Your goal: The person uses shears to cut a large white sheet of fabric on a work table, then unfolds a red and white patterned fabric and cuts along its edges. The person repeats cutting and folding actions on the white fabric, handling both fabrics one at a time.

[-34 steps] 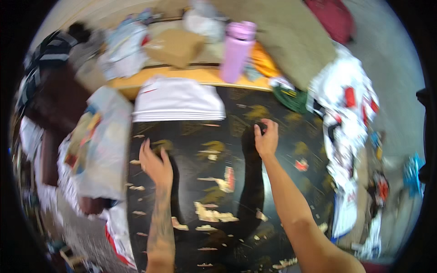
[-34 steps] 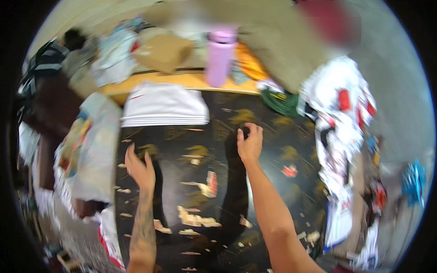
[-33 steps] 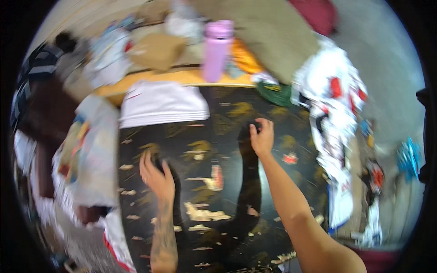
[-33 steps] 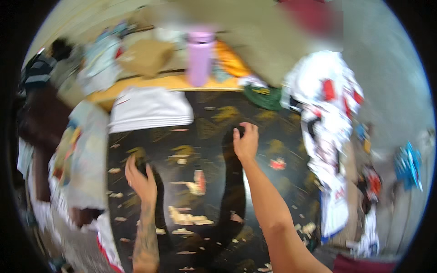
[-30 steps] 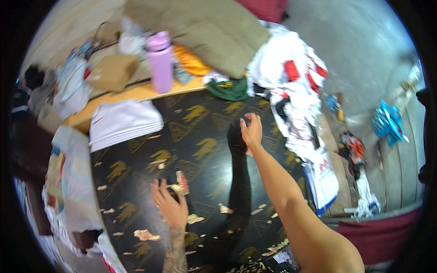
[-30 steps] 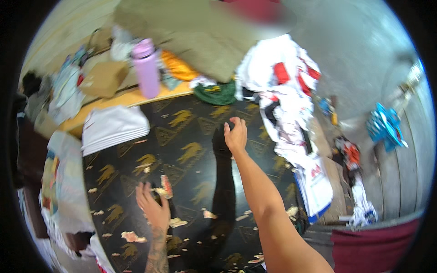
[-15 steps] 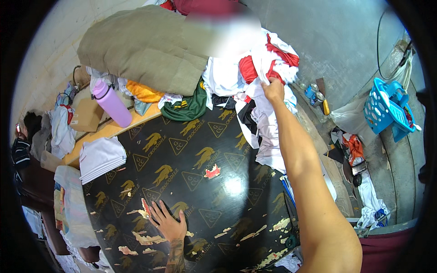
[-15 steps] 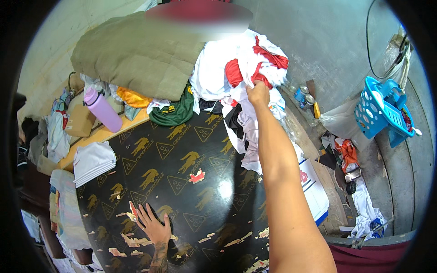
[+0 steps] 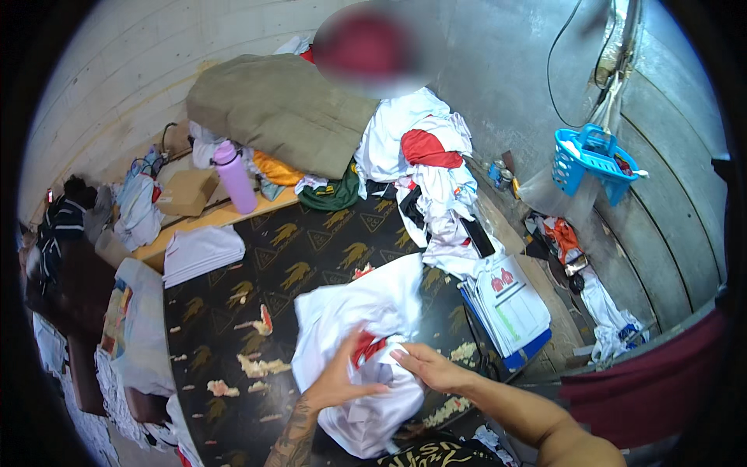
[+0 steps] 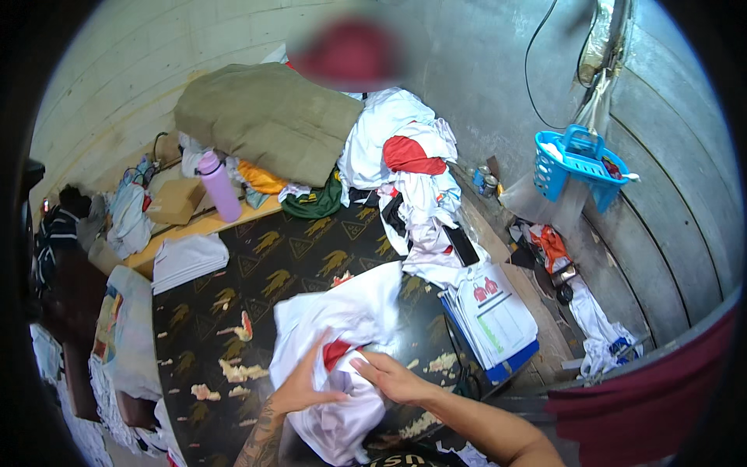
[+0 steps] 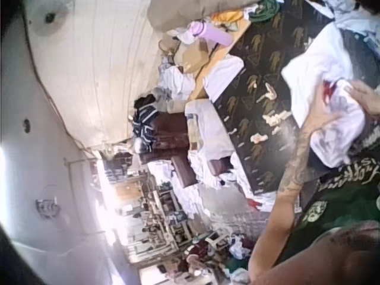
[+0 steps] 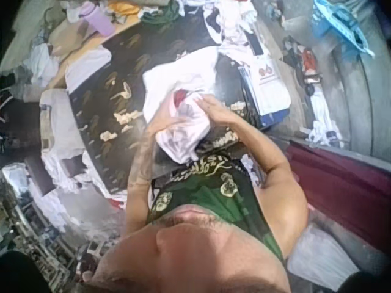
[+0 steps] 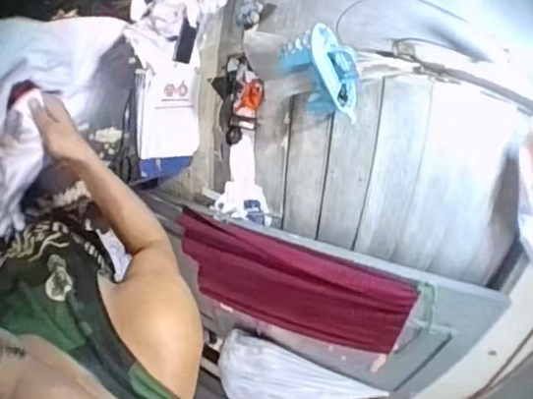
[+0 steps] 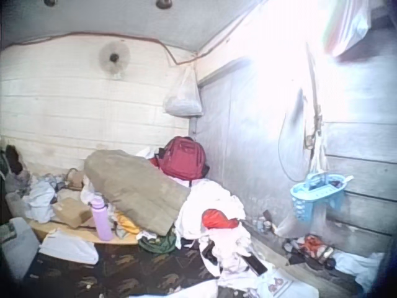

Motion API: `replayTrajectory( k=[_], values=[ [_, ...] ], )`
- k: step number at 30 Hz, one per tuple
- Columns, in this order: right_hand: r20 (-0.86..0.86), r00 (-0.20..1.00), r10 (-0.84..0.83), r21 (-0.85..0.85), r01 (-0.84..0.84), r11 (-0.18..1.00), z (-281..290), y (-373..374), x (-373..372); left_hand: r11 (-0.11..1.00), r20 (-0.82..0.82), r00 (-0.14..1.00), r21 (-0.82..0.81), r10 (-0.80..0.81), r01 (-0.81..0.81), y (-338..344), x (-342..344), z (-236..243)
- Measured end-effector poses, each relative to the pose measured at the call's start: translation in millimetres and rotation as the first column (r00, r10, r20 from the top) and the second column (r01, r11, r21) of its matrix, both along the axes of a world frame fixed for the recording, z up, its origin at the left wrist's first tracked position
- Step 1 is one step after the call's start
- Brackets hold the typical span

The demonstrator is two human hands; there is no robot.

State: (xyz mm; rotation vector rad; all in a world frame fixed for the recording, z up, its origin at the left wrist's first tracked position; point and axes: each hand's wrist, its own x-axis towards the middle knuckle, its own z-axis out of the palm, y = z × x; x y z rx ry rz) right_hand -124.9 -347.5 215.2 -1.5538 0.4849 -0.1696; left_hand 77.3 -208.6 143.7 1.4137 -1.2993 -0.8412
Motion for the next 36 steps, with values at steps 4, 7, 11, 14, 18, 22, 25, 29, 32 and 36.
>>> replayTrajectory(
  k=[4,7,11,14,18,22,25,29,32,36],
  values=[
    [-0.226,0.929,0.294,-0.640,-0.369,0.674,99.3,21.6,1.6,0.905,-0.097,0.980,0.374,-0.176,0.200,74.6,9.1,53.7],
    [-0.264,0.956,0.127,-0.926,-0.288,0.244,140.9,24.5,6.6,0.908,0.473,0.841,0.174,0.263,-0.382,170.2,76.7,75.4],
    [-0.018,0.972,-0.235,-1.000,-0.021,-0.010,202.0,-39.9,72.6,0.492,0.918,0.101,-0.110,0.383,-0.864,274.8,195.4,158.4],
    [0.349,0.923,-0.162,-0.937,0.342,-0.072,246.6,-74.5,82.7,0.402,0.734,-0.171,-0.533,0.657,-0.744,334.0,211.9,233.8],
    [0.679,0.723,0.131,-0.686,0.687,-0.240,212.9,-84.1,30.7,0.206,0.509,-0.340,-0.745,0.791,-0.635,383.6,135.0,219.5],
    [-0.346,0.938,-0.012,-0.938,-0.346,0.000,78.3,-52.1,-42.5,0.441,0.812,-0.270,-0.523,0.517,-0.729,416.2,30.6,74.4],
    [-0.935,0.350,0.053,-0.348,-0.936,0.045,6.2,7.7,-122.0,0.297,0.926,0.358,0.311,0.121,-0.903,461.1,-35.5,-17.8],
    [-0.645,0.460,0.611,-0.351,-0.888,0.298,-38.6,57.3,-167.7,0.037,0.902,0.375,0.376,0.213,-0.926,465.7,-88.4,-106.7],
    [-0.318,0.887,0.334,-0.662,-0.460,0.592,-105.6,47.3,-102.5,-0.014,0.889,0.151,0.174,0.432,-0.985,408.9,-65.4,-165.9],
    [-0.391,0.918,0.060,-0.859,-0.388,0.333,-159.5,33.9,-79.6,-0.229,0.947,0.046,0.124,0.318,-0.965,388.1,-24.7,-196.4]
  ],
)
